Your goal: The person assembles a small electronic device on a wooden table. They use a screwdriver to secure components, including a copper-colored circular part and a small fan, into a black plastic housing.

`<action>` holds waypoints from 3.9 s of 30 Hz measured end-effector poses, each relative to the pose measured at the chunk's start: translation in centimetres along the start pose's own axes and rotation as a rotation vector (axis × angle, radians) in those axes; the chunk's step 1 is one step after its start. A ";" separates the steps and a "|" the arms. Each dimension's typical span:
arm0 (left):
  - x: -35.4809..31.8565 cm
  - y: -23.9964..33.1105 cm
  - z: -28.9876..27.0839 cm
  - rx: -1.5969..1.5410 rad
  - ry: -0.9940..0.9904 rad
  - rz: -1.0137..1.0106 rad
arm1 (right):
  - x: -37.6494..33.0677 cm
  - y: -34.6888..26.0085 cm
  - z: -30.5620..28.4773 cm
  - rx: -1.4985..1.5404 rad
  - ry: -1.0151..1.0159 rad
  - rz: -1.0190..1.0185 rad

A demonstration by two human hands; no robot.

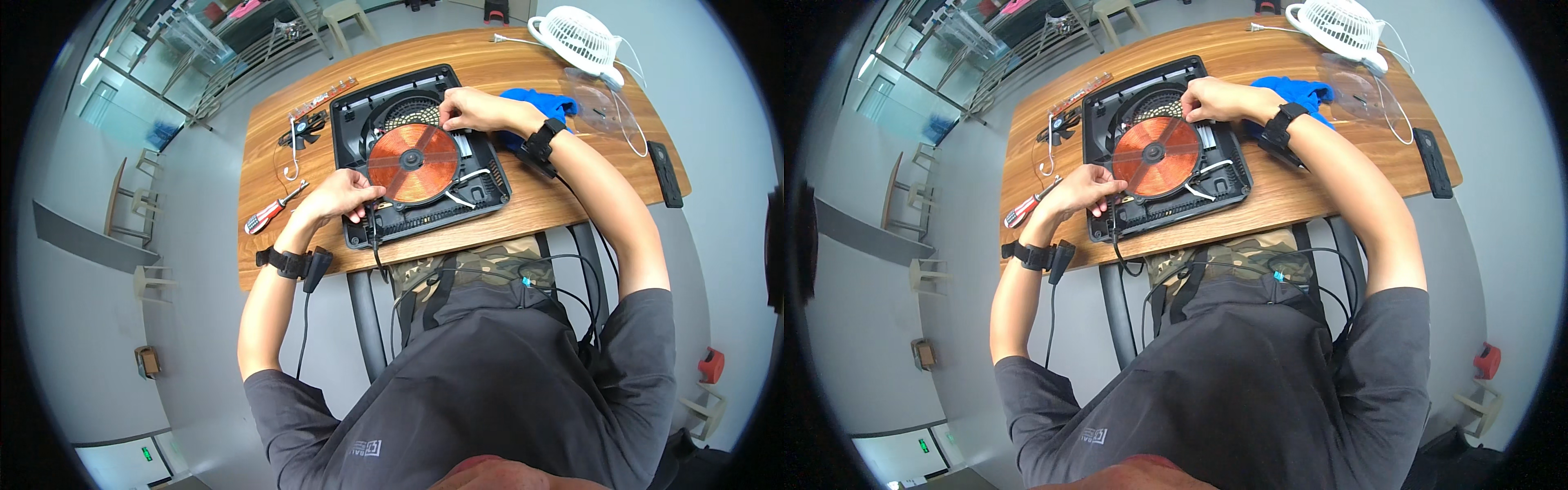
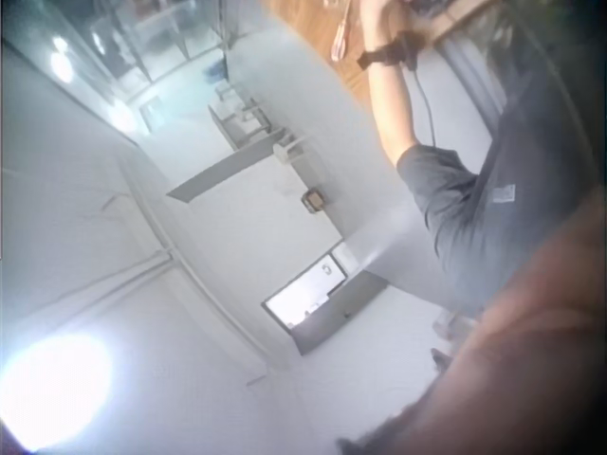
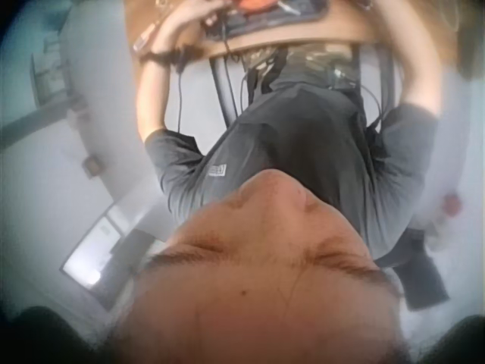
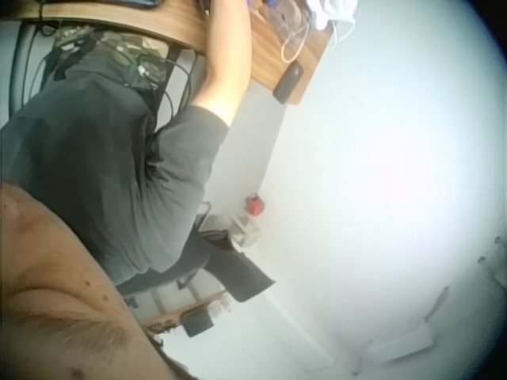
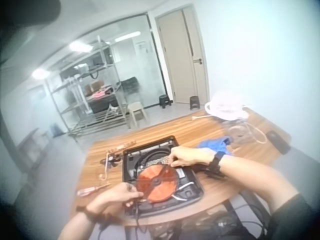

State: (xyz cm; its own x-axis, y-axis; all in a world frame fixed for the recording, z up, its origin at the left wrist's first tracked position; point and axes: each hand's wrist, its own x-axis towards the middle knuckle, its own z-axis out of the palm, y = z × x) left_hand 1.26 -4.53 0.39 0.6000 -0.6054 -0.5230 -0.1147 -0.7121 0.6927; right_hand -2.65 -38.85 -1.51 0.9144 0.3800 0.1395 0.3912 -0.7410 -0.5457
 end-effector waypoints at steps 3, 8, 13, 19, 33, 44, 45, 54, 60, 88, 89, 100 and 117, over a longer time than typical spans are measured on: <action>0.2 0.0 0.0 -0.011 -0.022 0.010 | -0.1 0.2 0.2 0.007 0.018 0.018; 0.2 -0.4 -0.2 -0.033 -0.003 0.008 | -0.5 -0.4 0.0 0.073 -0.024 0.109; 0.3 -0.7 -0.1 -0.071 -0.008 0.015 | -1.0 -0.8 0.1 0.042 0.020 0.090; -0.3 0.1 -0.5 -0.102 0.039 0.063 | 0.3 -1.8 -0.4 -0.120 0.005 0.061; -1.5 2.7 -1.6 -0.373 0.024 0.421 | 5.8 -4.8 2.1 0.462 -0.038 0.234; 2.1 2.4 -2.6 0.276 0.462 0.449 | 5.1 -6.4 1.0 0.819 -0.047 0.377; 2.3 2.3 -2.8 0.353 0.484 0.428 | 5.0 -6.5 1.0 0.822 -0.047 0.375; 3.5 1.0 -2.7 0.315 0.175 0.447 | 4.9 -5.9 1.7 0.740 0.014 0.254; 1.8 0.6 -2.3 0.258 0.058 0.444 | 4.9 -7.1 1.8 0.576 0.023 0.189; 2.0 -0.1 -1.3 0.410 0.185 0.494 | 6.0 -5.2 3.3 0.384 0.009 0.262; 2.0 -0.1 -1.2 0.414 0.187 0.485 | 6.1 -5.1 3.4 0.362 0.012 0.258; 2.0 0.0 -0.8 0.468 0.237 0.485 | 6.1 -5.4 4.0 0.316 -0.006 0.261; 0.1 1.0 -0.4 -0.112 0.214 0.301 | 7.3 -5.7 5.1 0.095 0.004 0.227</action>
State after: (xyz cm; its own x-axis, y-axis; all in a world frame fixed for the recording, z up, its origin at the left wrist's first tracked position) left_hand 1.48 -5.20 1.25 0.7054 -0.6854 -0.1808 -0.2311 -0.4634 0.8555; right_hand 1.24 -29.02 -1.59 0.9782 0.2075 0.0075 0.1643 -0.7515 -0.6390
